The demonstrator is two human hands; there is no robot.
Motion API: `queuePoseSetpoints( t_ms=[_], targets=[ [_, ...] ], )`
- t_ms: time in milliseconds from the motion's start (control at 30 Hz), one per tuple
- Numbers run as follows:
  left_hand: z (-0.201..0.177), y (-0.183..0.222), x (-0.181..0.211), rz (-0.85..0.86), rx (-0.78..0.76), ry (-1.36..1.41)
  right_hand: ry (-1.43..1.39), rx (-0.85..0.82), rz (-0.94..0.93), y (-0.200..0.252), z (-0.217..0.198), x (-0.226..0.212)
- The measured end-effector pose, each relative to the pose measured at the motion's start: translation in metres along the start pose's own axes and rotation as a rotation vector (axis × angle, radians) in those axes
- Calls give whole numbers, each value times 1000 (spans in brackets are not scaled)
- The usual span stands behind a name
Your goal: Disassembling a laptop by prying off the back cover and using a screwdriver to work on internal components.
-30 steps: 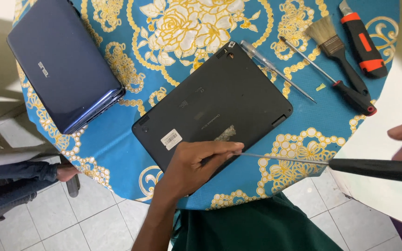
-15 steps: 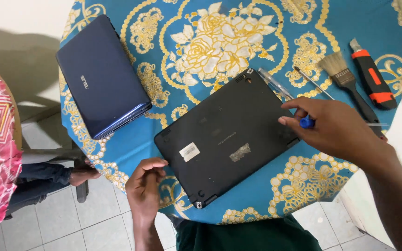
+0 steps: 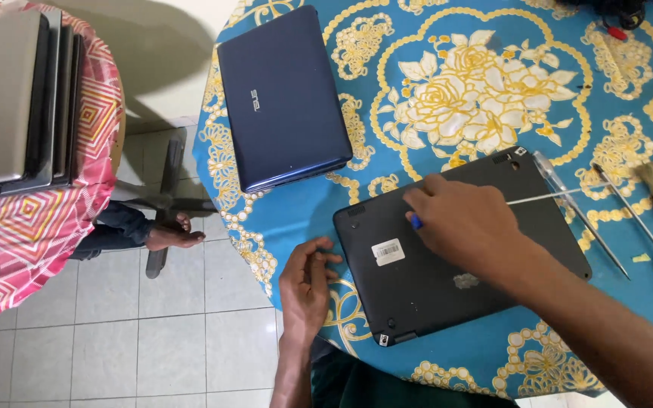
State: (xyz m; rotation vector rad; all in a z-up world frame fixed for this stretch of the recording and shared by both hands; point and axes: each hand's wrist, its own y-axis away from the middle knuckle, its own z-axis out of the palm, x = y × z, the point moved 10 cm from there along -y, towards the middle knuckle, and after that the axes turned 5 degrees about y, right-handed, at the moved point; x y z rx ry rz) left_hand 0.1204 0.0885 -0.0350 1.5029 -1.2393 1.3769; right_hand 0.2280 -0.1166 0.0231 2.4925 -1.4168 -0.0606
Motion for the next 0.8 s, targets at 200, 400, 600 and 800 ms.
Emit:
queuePoseSetpoints(
  t_ms=[200, 400, 600, 800],
  targets=[
    [1, -2, -2, 10, 3, 9, 43, 20, -197, -51, 4, -55],
    [4, -1, 1, 99, 3, 9, -7, -284, -204, -73, 15, -60],
    [-1, -3, 7, 216, 62, 73, -79, -218, -275, -65, -7, -68],
    [0, 0, 4, 205, 35, 92, -55, -180, -303, -63, 0, -68]
  ],
)
